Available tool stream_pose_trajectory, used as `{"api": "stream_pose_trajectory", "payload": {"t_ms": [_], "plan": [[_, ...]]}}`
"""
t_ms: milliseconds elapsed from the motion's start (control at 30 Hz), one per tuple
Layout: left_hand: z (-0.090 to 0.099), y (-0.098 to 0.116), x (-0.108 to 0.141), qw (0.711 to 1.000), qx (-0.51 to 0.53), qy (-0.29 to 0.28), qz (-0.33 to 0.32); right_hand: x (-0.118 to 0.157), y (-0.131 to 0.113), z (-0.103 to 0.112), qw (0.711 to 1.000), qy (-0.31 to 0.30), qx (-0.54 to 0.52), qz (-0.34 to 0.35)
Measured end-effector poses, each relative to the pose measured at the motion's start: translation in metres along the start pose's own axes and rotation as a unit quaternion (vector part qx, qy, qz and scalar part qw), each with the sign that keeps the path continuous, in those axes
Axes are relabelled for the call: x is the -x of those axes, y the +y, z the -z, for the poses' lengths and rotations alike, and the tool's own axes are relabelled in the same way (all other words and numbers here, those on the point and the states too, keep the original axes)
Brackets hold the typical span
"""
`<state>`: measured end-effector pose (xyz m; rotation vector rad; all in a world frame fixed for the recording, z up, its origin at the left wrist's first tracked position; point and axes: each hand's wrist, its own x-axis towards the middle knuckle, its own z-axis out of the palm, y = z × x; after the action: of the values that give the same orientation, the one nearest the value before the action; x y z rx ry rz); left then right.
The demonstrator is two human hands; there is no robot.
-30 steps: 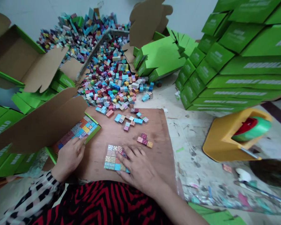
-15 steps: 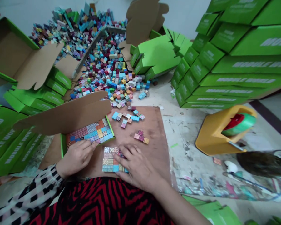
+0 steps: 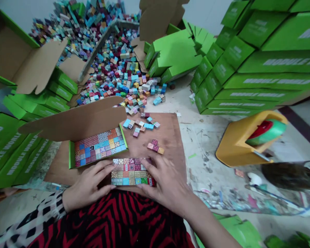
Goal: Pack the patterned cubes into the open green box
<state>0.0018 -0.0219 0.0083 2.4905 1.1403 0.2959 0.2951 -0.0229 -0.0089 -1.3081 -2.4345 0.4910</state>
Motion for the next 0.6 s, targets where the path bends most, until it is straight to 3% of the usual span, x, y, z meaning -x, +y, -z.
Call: {"api": "stream_pose_trajectory", "payload": {"t_ms": [67, 167, 400, 600], "plan": [[-0.005, 0.001, -0.001, 0.997, 0.03, -0.054, 0.048, 0.005, 0.002, 0.003, 0.999, -0.024, -0.013, -0.021], [-0.012, -0.002, -0.005, 0.99, 0.058, -0.092, 0.084, 0.006, 0.003, -0.001, 0.998, -0.049, -0.036, -0.017], [-0.015, -0.001, -0.018, 0.986, 0.109, -0.105, 0.063, 0.003, 0.009, -0.019, 0.994, -0.086, -0.064, -0.03], [-0.009, 0.003, -0.024, 0.984, 0.122, -0.123, 0.048, 0.008, 0.013, -0.021, 0.991, -0.109, -0.065, -0.052]]}}
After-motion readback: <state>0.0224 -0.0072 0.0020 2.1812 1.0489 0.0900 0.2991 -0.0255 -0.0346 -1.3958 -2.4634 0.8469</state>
